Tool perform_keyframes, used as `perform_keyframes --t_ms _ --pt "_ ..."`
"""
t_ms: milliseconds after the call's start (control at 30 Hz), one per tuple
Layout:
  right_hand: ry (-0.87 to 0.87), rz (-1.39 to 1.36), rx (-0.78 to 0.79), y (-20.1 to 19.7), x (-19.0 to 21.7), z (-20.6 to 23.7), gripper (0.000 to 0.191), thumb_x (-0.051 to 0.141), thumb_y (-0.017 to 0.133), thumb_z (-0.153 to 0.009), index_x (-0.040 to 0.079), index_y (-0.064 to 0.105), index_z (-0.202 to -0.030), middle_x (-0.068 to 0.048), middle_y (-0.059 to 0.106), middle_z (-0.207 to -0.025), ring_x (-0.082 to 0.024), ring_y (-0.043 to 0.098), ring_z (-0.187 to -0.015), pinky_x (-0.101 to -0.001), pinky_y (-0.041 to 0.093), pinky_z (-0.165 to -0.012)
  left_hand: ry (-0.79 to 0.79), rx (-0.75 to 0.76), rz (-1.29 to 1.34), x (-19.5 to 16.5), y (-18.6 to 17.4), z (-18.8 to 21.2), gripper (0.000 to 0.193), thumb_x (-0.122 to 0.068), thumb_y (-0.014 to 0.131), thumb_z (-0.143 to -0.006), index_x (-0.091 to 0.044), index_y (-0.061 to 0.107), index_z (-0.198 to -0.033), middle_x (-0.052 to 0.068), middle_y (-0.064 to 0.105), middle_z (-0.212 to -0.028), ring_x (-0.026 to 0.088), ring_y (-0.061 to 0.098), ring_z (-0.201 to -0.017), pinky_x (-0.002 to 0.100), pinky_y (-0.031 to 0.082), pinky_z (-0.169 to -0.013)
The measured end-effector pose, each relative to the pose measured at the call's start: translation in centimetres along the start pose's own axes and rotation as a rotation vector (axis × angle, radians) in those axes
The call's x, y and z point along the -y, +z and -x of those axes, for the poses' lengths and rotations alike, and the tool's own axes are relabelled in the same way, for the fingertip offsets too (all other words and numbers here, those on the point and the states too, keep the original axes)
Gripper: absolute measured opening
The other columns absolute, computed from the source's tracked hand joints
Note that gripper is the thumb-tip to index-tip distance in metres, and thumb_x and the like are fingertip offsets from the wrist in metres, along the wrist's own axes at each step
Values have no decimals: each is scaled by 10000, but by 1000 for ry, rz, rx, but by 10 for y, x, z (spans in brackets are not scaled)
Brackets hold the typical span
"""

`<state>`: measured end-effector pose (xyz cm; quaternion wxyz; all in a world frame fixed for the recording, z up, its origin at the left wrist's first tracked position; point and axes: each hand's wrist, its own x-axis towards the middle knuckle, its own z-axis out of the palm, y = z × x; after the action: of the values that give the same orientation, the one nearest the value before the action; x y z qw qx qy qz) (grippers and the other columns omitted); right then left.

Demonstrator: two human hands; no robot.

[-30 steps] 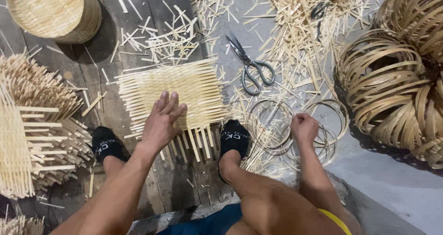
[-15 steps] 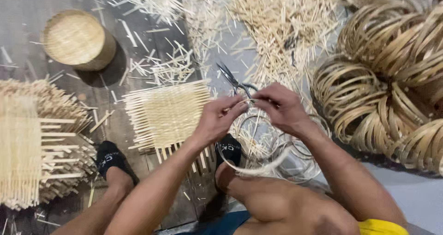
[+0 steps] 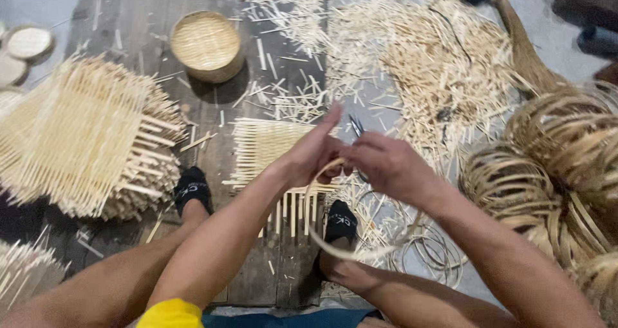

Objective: The person sits on the floor and repeatedly trims the protruding bamboo strips from the rim of a small round basket using shears. After each trim, the person places the finished basket aside and picks up a new one to repeat the process.

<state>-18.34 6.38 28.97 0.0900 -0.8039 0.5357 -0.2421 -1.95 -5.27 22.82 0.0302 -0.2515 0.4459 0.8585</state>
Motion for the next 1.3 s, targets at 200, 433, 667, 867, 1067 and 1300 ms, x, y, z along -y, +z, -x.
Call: perform_keyframes --t_ms 200,433,667,867,1067,1300 --pt "-59 275 -193 20 22 -13 160 179 792 -870 55 713 -933 -56 616 -822 -189 618 -715 -294 500 -545 37 -186 95 12 13 9 764 -899 223 -875 -191 412 -658 -86 325 -575 65 288 -465 280 182 -415" --pt "35 248 -214 46 24 -11 123 173 817 -871 89 732 -901 -42 523 -714 -205 555 -657 -358 457 -517 96 -296 217 42 9 6 783 -865 232 -890 -152 431 -635 -72 325 -514 69 247 -399 281 170 -358" --pt "101 11 -234 59 -11 -13 216 134 868 -800 82 753 -975 -61 633 -908 -187 615 -825 -338 500 -692 396 -536 -89 52 -18 -28 822 -829 265 -957 -156 695 -763 -60 510 -614 19 409 -519 191 320 -499" --pt "212 -261 -297 94 -36 1 190 175 898 -837 120 716 -825 -1 666 -820 -93 598 -736 -196 451 -532 -17 -758 398 72 -98 -11 562 -557 527 -1032 -41 569 -1250 110 626 -971 145 578 -679 297 566 -627" --pt "204 -189 -317 131 -38 9 103 214 749 -953 119 709 -954 -56 697 -1005 -161 676 -986 -335 575 -899 430 -752 769 80 -127 2 157 -182 717 -895 -36 712 -954 -69 381 -556 31 258 -417 209 207 -342" --pt "1019 -1578 -467 140 -69 -7 410 421 602 -1015 41 729 -927 -2 538 -679 -134 517 -624 -274 455 -557 412 -564 750 84 -132 12 266 -265 717 -947 -64 635 -794 -55 442 -546 56 342 -441 223 251 -378"
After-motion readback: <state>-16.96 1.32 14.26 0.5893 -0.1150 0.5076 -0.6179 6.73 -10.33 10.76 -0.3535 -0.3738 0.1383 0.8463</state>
